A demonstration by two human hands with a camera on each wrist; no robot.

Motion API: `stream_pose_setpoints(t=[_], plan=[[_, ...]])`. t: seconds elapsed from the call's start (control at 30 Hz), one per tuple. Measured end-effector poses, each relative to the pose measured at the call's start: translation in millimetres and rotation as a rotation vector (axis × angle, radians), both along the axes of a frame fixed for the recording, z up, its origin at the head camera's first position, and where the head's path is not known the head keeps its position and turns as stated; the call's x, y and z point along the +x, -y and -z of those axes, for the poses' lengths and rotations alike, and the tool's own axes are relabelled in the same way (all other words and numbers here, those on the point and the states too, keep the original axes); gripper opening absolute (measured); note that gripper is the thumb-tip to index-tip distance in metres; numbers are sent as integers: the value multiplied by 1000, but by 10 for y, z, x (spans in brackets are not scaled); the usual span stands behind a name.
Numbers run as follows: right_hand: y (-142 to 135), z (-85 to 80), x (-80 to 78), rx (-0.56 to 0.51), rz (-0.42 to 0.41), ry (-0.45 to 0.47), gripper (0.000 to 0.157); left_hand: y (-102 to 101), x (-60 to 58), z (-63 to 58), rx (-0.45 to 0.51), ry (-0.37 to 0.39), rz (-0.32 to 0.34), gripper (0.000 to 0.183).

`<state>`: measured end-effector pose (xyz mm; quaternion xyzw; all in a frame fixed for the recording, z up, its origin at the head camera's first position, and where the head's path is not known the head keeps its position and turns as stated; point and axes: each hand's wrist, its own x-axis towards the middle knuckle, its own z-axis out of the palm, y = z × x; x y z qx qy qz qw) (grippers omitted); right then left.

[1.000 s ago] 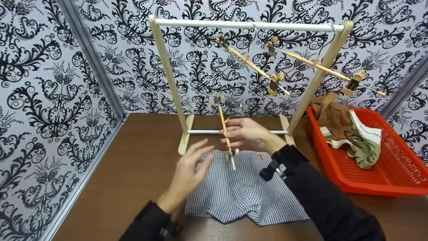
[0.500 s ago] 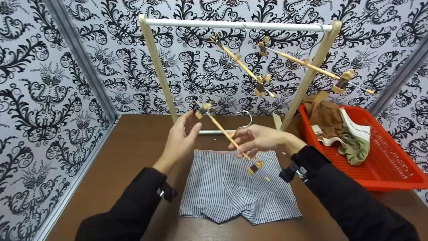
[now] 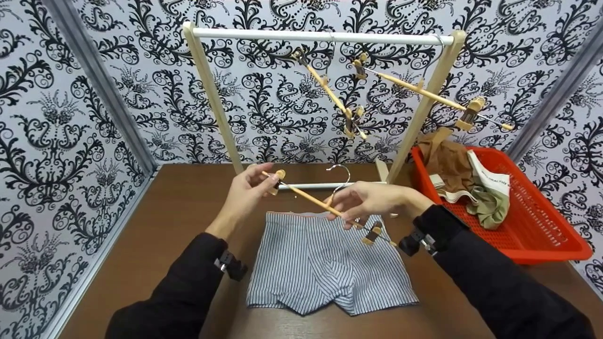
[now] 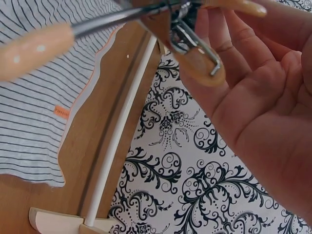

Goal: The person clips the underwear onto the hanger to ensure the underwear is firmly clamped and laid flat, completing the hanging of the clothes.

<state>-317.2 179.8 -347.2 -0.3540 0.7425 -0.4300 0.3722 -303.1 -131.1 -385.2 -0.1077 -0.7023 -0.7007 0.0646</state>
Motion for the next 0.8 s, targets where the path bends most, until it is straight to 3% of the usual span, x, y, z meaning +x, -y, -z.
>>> stream_pose_setpoints(t=[0.2,0.37,0.53,0.6,0.8], plan=[[-19,34,-27,-14,-24,18,40,38,-12,6,72,123,47,38],[-73,25,-34,0,51,-11,42,79,-32,27,167,204,33,33],[-226,-45,-11,50,194,-151,46,95,-37,65,306,202,-5,20],[-305,-71,14,41,289,-188,49,96,-45,78,361,198,-16,16],[-484,20,46,-88,594,-278,60,98,-53,114,449,201,-86,11]])
